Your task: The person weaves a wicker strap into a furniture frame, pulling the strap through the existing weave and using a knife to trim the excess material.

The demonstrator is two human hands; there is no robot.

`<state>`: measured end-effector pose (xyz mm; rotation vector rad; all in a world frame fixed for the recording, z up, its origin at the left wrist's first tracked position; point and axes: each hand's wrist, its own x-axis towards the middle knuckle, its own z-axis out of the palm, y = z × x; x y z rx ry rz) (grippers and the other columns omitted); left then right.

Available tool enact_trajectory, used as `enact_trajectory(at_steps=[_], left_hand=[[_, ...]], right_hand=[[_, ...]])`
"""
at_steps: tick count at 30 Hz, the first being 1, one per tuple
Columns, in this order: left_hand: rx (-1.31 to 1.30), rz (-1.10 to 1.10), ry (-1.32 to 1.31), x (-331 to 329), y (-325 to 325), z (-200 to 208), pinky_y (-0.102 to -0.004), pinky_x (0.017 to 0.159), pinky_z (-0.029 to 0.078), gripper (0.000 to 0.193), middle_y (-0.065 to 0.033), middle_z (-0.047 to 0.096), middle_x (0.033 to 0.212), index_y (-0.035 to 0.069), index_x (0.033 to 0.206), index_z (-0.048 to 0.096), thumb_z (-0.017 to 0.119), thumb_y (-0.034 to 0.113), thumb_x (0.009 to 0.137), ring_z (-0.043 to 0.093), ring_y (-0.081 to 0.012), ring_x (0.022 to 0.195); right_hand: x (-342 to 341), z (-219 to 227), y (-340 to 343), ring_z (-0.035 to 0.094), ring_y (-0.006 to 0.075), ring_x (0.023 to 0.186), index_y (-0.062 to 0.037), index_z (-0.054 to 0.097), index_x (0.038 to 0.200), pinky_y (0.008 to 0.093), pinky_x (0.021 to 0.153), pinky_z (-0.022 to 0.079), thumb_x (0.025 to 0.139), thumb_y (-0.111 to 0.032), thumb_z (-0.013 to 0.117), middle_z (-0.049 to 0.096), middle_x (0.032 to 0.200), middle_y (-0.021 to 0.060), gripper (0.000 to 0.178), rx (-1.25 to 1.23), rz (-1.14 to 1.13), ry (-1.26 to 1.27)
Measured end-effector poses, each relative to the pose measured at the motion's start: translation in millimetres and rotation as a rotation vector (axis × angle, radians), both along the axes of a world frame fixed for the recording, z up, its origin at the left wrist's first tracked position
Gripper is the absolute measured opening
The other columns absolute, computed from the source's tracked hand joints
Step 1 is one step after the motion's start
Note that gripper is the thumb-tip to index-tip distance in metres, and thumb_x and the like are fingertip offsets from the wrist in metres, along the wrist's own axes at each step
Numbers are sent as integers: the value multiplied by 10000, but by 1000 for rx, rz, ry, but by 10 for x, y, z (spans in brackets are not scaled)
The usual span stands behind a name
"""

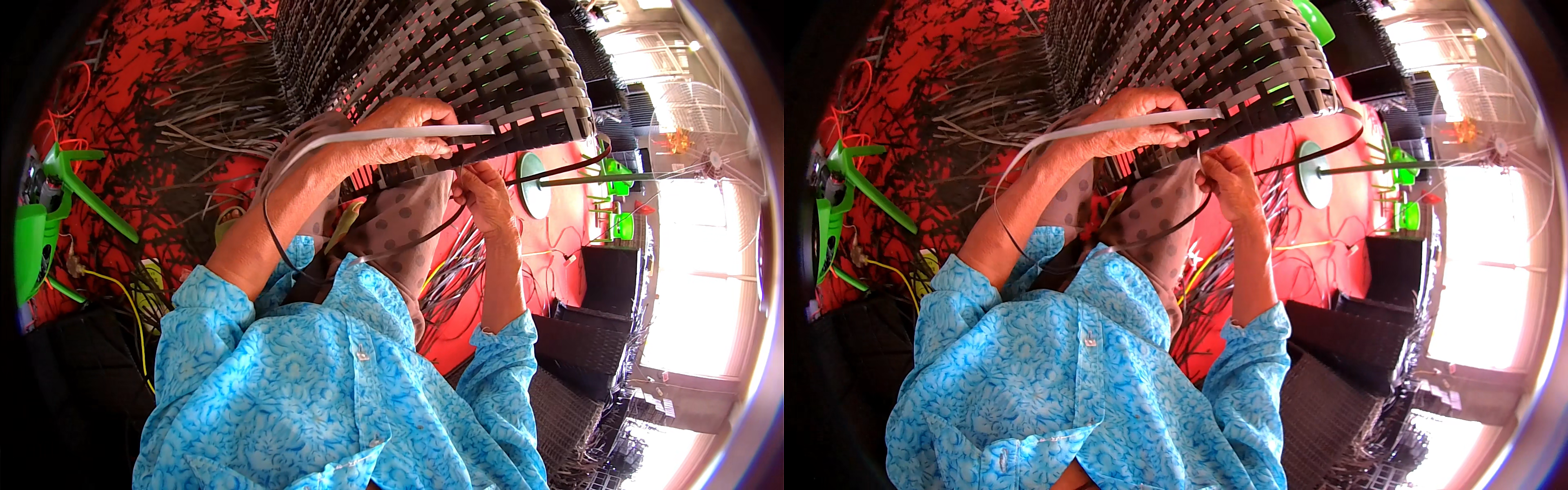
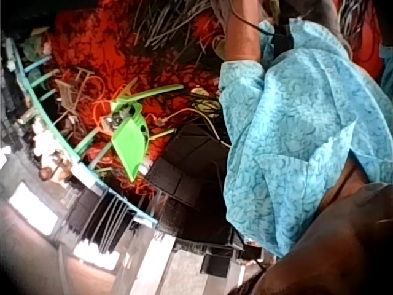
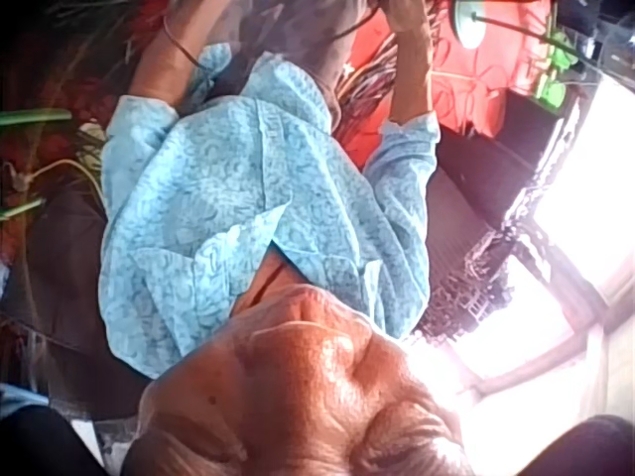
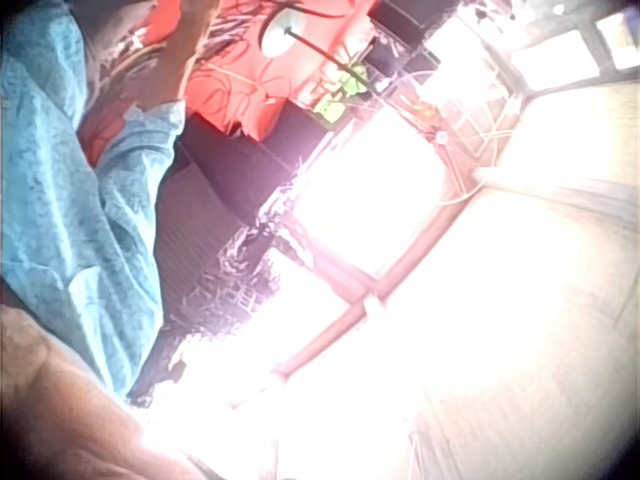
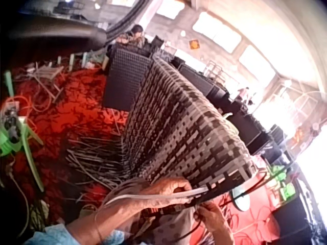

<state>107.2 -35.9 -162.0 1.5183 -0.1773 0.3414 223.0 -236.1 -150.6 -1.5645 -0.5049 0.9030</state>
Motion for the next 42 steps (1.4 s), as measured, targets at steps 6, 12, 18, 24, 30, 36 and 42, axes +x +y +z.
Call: enact_trajectory(at_steps=[6, 12, 18, 24, 30, 36, 42], left_hand=[[-56, 64, -36, -36, -100, -145, -261, 801, 522, 114, -111, 647, 950, -11, 950, 520, 560, -43, 848, 652, -169, 893], [-272, 170, -146, 107, -251, -300, -258, 668, 501, 112, -59, 611, 808, -5, 876, 585, 642, -13, 781, 619, -111, 736], [288, 513, -245, 54, -293, -253, -319, 666, 492, 103, -104, 599, 839, 18, 862, 634, 646, 4, 761, 618, -244, 759], [263, 451, -223, 0, -267, -152, -328, 651, 474, 99, -106, 575, 812, 22, 864, 647, 640, 45, 768, 602, -250, 745], [313, 434, -207, 23, -250, -174, -336, 674, 473, 164, -100, 561, 834, 24, 877, 641, 694, 99, 742, 589, -260, 756], [36, 419, -127, 14, -304, -287, -322, 672, 481, 136, -89, 592, 798, 23, 854, 647, 694, 124, 775, 603, -230, 726], [121, 534, -9, -72, -411, -492, -294, 691, 504, 145, -103, 655, 829, 41, 927, 681, 679, 97, 793, 643, -226, 753]], right_hand=[[22, -49, 36, 531, 90, 616, -52, 593, 1020, 219, 532, 412, 900, -136, 581, 536, 747, -15, 148, 50, -17, 6], [103, -87, 56, 537, 125, 633, -64, 596, 977, 244, 527, 402, 914, -175, 572, 551, 738, 16, 130, 116, 10, 83], [196, -147, 141, 551, 131, 665, -81, 622, 966, 254, 566, 422, 903, -182, 588, 570, 737, 18, 123, 188, 51, 146], [359, -111, 160, 575, 139, 694, -49, 637, 945, 280, 631, 471, 860, -119, 627, 631, 834, 34, 110, 176, 151, 27], [472, -156, 249, 570, 131, 683, -68, 629, 999, 271, 583, 441, 760, -246, 744, 631, 853, 19, 319, 135, 243, 153], [512, -263, 292, 517, 95, 667, -99, 609, 946, 251, 553, 398, 728, -406, 750, 580, 825, -21, 402, 26, 196, 4], [529, -438, 183, 514, 88, 666, -56, 615, 880, 248, 572, 413, 847, -212, 601, 573, 749, 0, 160, -193, 198, -352]])
